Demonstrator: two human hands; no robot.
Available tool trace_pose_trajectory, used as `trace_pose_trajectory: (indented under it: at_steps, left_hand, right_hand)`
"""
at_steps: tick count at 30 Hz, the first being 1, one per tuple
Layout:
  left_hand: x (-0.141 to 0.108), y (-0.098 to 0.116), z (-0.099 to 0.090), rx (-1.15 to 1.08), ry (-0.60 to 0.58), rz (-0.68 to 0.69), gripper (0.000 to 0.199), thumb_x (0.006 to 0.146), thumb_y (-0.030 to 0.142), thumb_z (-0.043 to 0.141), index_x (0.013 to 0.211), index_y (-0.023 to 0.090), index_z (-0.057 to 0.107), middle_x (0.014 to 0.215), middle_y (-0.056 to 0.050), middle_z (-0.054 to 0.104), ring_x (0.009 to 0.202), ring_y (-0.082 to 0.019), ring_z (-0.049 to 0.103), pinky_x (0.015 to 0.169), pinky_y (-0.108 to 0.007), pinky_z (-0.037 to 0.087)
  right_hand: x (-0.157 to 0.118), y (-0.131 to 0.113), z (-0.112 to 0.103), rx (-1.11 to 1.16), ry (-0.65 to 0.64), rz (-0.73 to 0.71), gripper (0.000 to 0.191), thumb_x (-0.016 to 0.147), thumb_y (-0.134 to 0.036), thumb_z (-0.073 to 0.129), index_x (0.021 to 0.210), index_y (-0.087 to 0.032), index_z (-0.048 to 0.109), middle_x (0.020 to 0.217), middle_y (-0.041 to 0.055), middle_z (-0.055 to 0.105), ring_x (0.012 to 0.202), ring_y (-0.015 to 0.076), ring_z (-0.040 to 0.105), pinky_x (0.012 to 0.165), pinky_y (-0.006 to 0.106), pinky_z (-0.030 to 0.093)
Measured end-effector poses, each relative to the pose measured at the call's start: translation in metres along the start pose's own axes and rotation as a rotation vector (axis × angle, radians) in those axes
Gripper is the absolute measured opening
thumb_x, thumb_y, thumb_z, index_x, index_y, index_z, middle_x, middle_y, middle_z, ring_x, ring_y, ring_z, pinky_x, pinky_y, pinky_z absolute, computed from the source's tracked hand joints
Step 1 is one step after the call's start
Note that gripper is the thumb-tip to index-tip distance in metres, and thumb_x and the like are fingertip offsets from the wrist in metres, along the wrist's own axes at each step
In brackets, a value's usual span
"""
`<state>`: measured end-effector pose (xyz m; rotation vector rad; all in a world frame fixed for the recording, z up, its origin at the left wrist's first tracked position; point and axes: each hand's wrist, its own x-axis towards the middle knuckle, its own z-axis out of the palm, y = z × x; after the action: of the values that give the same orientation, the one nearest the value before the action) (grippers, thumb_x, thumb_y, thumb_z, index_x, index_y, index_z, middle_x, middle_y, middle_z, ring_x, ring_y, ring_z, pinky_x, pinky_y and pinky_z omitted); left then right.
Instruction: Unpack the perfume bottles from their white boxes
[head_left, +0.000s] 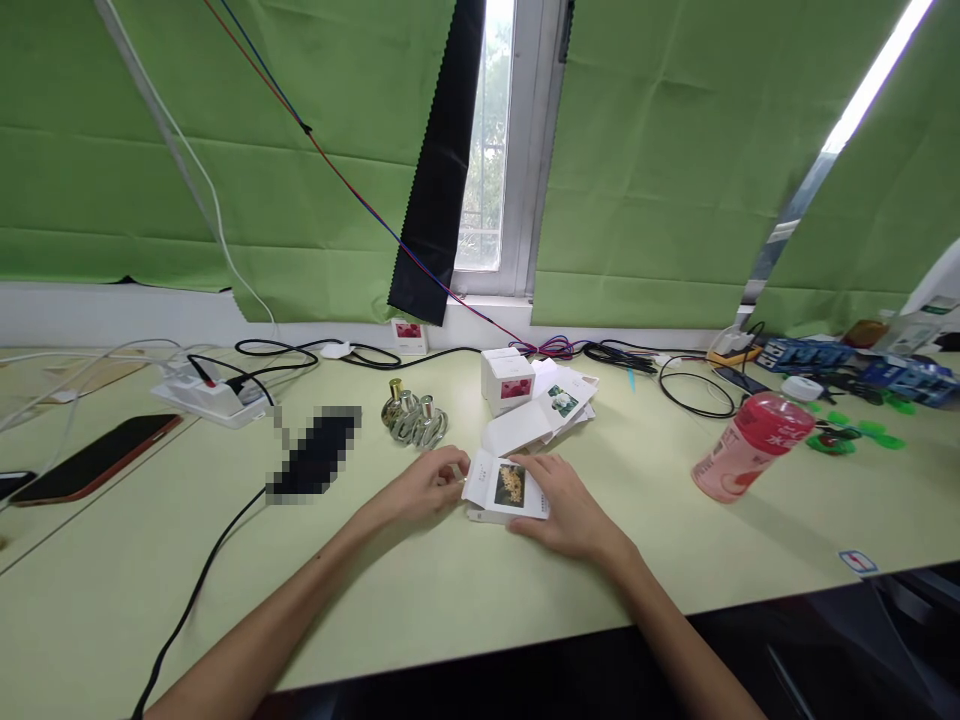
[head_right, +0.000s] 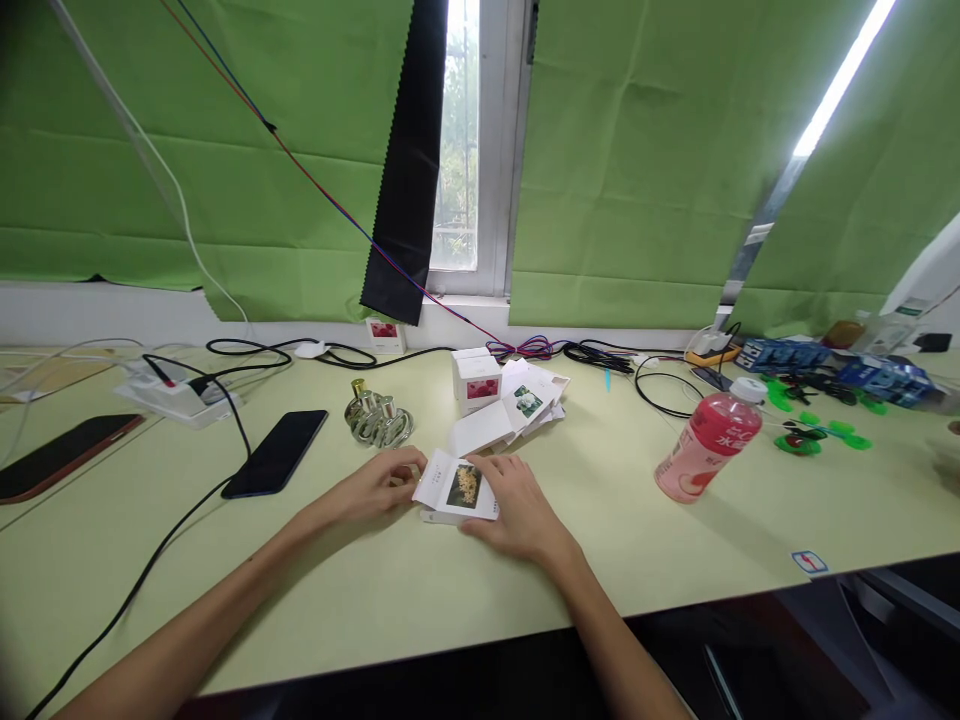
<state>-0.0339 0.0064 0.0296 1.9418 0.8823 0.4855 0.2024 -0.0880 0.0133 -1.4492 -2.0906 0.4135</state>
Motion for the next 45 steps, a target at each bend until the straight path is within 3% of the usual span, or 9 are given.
trace_pose_trajectory:
  at_steps: [4, 11, 19, 23, 26, 29, 38, 41, 45]
  left_hand:
    - [-0.009, -0.003, -0.029, -0.032, -0.035, -0.088, 0.033, 0.082, 0.047, 0.064, 0.093, 0.016, 0.060, 0.070, -0.003, 0.064, 0.058, -0.015, 0.058, 0.048, -0.023, 0.045]
    - [-0.005, 0.021, -0.058, 0.138, 0.127, -0.045, 0.029, 0.082, 0.046, 0.064, 0.090, 0.018, 0.063, 0.066, -0.001, 0.062, 0.054, -0.016, 0.058, 0.047, -0.024, 0.047]
    - [0.029, 0.046, -0.051, 0.700, 0.326, -0.005, 0.014, 0.083, 0.023, 0.059, 0.090, 0.019, 0.070, 0.075, -0.006, 0.069, 0.073, -0.022, 0.064, 0.063, -0.026, 0.038]
    - [0.021, 0.051, -0.028, 0.658, 0.431, 0.048, 0.022, 0.082, 0.026, 0.061, 0.102, 0.018, 0.069, 0.082, -0.009, 0.069, 0.076, -0.024, 0.063, 0.064, -0.027, 0.039]
    - [0.010, 0.057, -0.006, 0.274, 0.166, -0.024, 0.022, 0.079, 0.038, 0.064, 0.087, 0.018, 0.068, 0.065, -0.004, 0.065, 0.060, -0.019, 0.060, 0.053, -0.025, 0.040]
    - [0.003, 0.065, 0.008, -0.044, -0.095, -0.090, 0.020, 0.078, 0.035, 0.060, 0.082, 0.016, 0.064, 0.065, -0.003, 0.062, 0.054, -0.014, 0.056, 0.043, -0.021, 0.040]
    - [0.003, 0.063, 0.013, -0.251, -0.101, -0.006, 0.028, 0.081, 0.042, 0.063, 0.073, 0.016, 0.060, 0.061, 0.001, 0.055, 0.049, -0.010, 0.050, 0.043, -0.022, 0.040]
    - [0.003, 0.065, 0.005, -0.161, 0.029, 0.036, 0.038, 0.083, 0.049, 0.062, 0.064, 0.016, 0.056, 0.057, 0.001, 0.051, 0.048, -0.010, 0.048, 0.042, -0.021, 0.038]
    - [-0.006, 0.088, -0.027, 0.006, 0.523, 0.173, 0.037, 0.084, 0.045, 0.064, 0.063, 0.016, 0.055, 0.054, 0.004, 0.048, 0.044, -0.006, 0.041, 0.038, -0.017, 0.027]
  right_hand:
    - [-0.003, 0.010, -0.009, -0.018, -0.031, 0.046, 0.074, 0.075, -0.036, 0.076, 0.141, -0.021, 0.045, 0.126, 0.0119, 0.055, 0.119, 0.0310, 0.047, 0.103, 0.048, 0.039]
    - [-0.002, 0.013, -0.016, -0.086, -0.108, 0.156, 0.083, 0.072, -0.038, 0.077, 0.144, -0.017, 0.043, 0.123, 0.0149, 0.053, 0.117, 0.0336, 0.049, 0.103, 0.050, 0.040]
    - [0.001, 0.009, -0.019, -0.026, -0.070, 0.181, 0.076, 0.062, -0.037, 0.083, 0.129, -0.019, 0.053, 0.117, 0.0116, 0.057, 0.108, 0.0316, 0.056, 0.093, 0.046, 0.047]
    - [-0.002, 0.003, -0.021, 0.143, 0.033, 0.170, 0.070, 0.064, -0.032, 0.080, 0.125, -0.022, 0.048, 0.120, 0.0086, 0.059, 0.107, 0.0274, 0.060, 0.089, 0.040, 0.050]
    - [-0.002, -0.005, -0.021, 0.182, 0.096, 0.136, 0.073, 0.065, -0.032, 0.081, 0.127, -0.023, 0.044, 0.121, 0.0078, 0.061, 0.107, 0.0267, 0.061, 0.089, 0.039, 0.050]
    - [-0.002, -0.012, -0.021, 0.112, 0.165, 0.099, 0.086, 0.062, -0.035, 0.085, 0.134, -0.024, 0.040, 0.128, 0.0102, 0.057, 0.115, 0.0296, 0.059, 0.094, 0.042, 0.048]
    - [-0.006, -0.016, -0.027, 0.128, 0.160, 0.088, 0.111, 0.048, -0.053, 0.092, 0.140, -0.027, 0.037, 0.134, 0.0111, 0.054, 0.119, 0.0325, 0.057, 0.093, 0.042, 0.051]
    - [-0.005, -0.015, -0.030, 0.171, 0.148, 0.118, 0.103, 0.054, -0.048, 0.091, 0.141, -0.028, 0.038, 0.122, 0.0073, 0.063, 0.109, 0.0293, 0.063, 0.088, 0.039, 0.051]
    - [-0.005, -0.007, -0.039, 0.258, 0.182, 0.167, 0.061, 0.071, -0.035, 0.081, 0.125, -0.026, 0.055, 0.105, 0.0021, 0.071, 0.094, 0.0241, 0.067, 0.082, 0.035, 0.051]
